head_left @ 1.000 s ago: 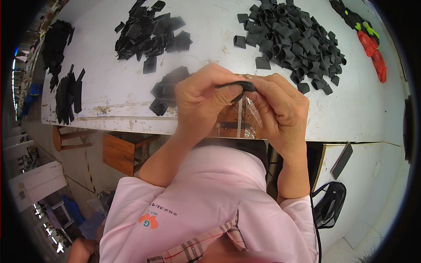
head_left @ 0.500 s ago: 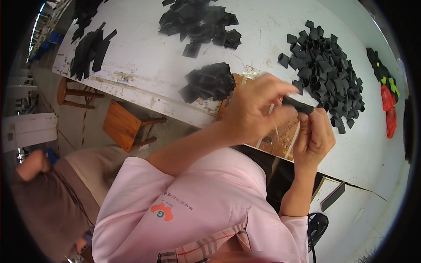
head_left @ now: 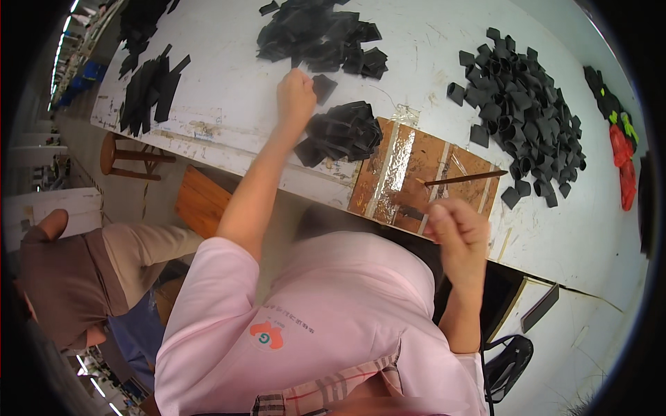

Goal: Assembling or preparing small black fabric/rubber components at a factory workbench using a metal tool.

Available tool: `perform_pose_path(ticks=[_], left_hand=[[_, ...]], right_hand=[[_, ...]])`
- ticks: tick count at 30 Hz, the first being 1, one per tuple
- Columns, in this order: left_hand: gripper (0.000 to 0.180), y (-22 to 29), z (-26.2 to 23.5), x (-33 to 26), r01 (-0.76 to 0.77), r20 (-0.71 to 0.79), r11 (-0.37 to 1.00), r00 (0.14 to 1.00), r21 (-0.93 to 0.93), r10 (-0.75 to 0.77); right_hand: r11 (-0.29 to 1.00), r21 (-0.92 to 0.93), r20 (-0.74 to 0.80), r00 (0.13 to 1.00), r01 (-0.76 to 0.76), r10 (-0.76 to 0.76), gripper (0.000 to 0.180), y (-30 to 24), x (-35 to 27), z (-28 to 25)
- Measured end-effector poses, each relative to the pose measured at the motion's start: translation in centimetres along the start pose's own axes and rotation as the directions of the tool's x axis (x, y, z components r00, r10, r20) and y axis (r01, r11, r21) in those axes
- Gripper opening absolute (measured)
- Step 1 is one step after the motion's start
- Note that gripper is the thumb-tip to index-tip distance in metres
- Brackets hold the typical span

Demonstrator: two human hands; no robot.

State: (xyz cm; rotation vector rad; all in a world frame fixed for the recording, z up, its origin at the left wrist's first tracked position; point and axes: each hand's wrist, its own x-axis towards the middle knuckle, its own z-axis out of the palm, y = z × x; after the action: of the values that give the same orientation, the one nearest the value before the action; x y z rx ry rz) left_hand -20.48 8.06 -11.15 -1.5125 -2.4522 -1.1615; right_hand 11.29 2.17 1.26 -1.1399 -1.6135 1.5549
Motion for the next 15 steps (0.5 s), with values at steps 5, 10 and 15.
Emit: perform_pose_path(ticks=[5, 10, 15], left_hand=[[0.004, 10.4, -4.3, -6.0, 0.518, 0.418, 0.331, 0.847, -0.788, -0.329], [0.008, 15.9, -7.2, -11.6, 0.740, 0.807, -0.372, 0.589, -0.560, -0.043], [0.013, 16.4, -7.1, -12.6, 0.831, 0.841, -0.316, 0.520, -0.459, 0.147]], right_hand=[[0.998, -0.015, -0.009, 0.998, -0.059, 0.059, 0.013, 1.5, 0.7, 2.8], [0.873, 0.435, -0.357, 0.932, 0.219, -0.055, 0.009, 0.3, 1.7, 4.7], [0.899, 0.423, -0.206, 0.978, 0.114, -0.027, 0.008, 1.2, 0.9, 0.8]])
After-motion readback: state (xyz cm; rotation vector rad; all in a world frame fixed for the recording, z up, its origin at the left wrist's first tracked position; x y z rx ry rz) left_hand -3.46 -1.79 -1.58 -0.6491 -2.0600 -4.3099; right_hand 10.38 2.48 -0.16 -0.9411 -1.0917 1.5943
